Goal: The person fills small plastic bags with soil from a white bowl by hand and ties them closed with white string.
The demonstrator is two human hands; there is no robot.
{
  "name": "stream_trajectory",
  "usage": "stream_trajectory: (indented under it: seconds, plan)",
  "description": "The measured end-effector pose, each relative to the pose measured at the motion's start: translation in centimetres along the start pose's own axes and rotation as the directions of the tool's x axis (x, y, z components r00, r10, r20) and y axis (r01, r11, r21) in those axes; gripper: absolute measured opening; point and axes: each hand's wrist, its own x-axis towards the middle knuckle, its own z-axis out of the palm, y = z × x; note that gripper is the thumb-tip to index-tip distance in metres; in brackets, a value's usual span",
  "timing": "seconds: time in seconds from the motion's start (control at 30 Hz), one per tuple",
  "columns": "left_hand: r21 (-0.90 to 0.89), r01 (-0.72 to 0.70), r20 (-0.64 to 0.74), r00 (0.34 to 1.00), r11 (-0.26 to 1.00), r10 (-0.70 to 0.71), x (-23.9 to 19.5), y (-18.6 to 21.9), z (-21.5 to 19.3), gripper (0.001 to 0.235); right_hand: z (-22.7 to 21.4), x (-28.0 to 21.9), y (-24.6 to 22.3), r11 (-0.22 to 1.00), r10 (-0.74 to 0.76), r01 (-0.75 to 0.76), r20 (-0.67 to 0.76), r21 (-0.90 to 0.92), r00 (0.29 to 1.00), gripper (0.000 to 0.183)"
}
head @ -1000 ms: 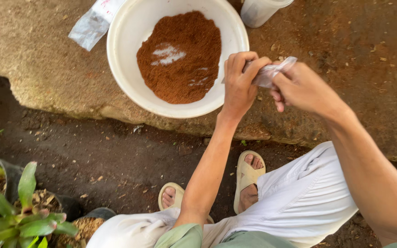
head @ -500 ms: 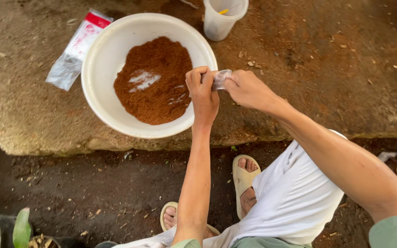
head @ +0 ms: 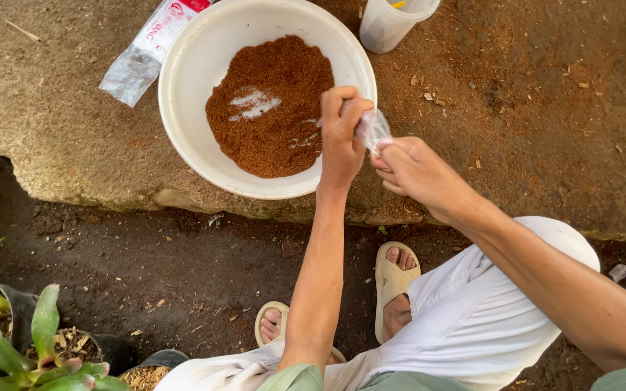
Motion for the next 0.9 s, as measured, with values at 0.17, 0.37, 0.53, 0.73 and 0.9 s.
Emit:
stream_trajectory:
  seconds: [0.17,0.37,0.53,0.73,0.9]
  plan:
    - [-0.173,0.427,0.502,0.813,0.887,-0.294,1.0,1.8,-4.4,0.016,-2.0,-1.1,-2.9,0.775,-0.075,0.009,-0.078,-0.632,0.994,0.023]
    - [-0.143,0.418,0.757,0.630,0.897,-0.173,2.4,2.2,-6.7,0.021,-2.8,-1.5,-5.4,0.406,-0.473,0.302,0.085,-0.863,0.877,0.036]
    - [-0.144,0.479,0.835,0.529,0.866,-0.154,2.5,3.0,-6.3,0.039,-1.7,-0.4,-5.0,0.397,-0.308,0.391,0.280,-0.831,0.909,0.027]
    - [-0.032,0.696,0.923,0.296,0.717,-0.246,2.7,2.7,-8.3,0.035,-1.8,-0.6,-4.7,0.396,-0.165,0.286,0.239,-0.872,0.957,0.019]
    - [0.021,0.702,0.946,0.217,0.712,-0.241,2.6,2.7,-8.0,0.062,-1.6,-0.5,-4.6,0.496,-0.119,0.239,0.208,-0.835,0.971,0.018]
